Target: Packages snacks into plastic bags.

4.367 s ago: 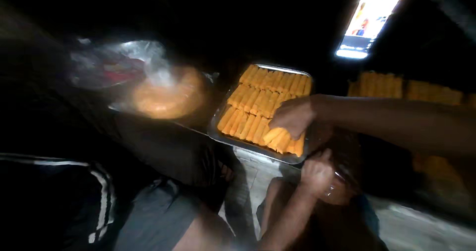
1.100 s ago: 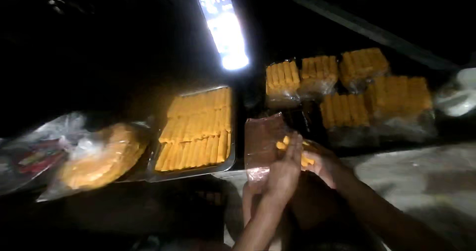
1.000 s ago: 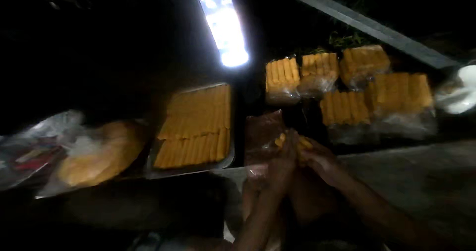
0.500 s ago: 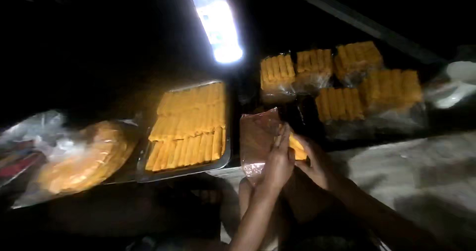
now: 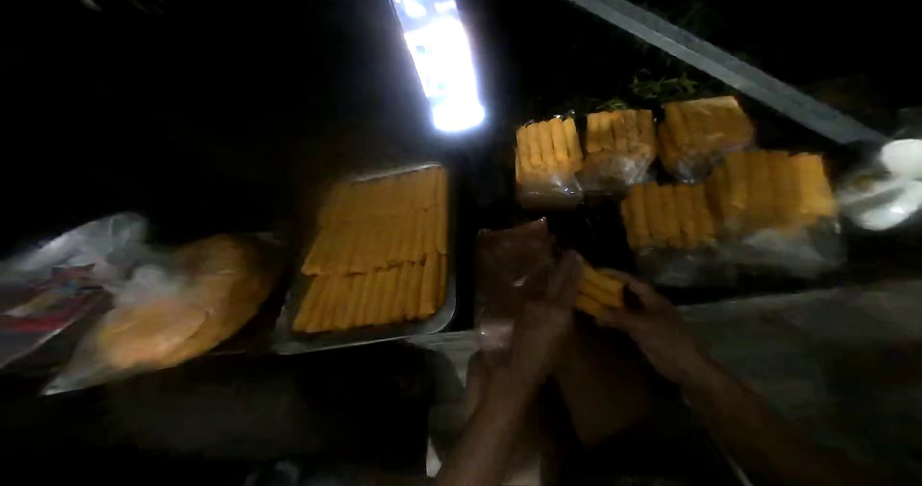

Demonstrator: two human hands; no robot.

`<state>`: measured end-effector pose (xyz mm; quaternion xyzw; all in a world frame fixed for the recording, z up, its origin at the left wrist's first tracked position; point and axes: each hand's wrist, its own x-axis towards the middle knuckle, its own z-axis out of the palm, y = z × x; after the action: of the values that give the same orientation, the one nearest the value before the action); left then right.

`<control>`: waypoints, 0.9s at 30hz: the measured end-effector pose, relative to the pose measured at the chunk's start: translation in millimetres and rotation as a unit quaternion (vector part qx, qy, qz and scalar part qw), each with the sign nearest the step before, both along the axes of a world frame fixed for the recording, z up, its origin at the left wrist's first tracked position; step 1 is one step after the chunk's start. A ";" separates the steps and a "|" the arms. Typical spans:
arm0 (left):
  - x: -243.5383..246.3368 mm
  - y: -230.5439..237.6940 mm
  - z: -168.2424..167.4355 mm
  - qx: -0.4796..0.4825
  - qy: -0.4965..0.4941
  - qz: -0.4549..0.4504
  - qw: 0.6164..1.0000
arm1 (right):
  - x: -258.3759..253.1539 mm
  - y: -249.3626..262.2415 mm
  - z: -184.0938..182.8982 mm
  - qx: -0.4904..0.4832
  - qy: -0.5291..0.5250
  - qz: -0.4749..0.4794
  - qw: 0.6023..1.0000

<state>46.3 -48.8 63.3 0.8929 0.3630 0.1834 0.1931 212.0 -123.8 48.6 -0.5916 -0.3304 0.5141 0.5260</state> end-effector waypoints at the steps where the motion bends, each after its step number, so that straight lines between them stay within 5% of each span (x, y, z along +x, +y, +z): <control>1: -1.4 -1.1 -2.8 -0.002 0.018 0.000 1.000 | -3.1 0.2 -1.1 0.000 0.026 -0.007 1.000; 20: 4.0 -12.6 -19.1 -0.020 -0.039 -0.025 0.999 | -26.5 9.9 5.4 0.010 -0.078 -0.006 0.997; 27: -1.6 -9.6 -17.4 -0.007 -0.041 -0.040 0.998 | -27.0 23.6 19.8 0.003 0.055 0.052 0.997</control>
<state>44.7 -58.4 45.9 0.8971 0.3197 0.2096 0.2216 185.0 -100.2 68.3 -0.5430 -0.3329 0.5712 0.5177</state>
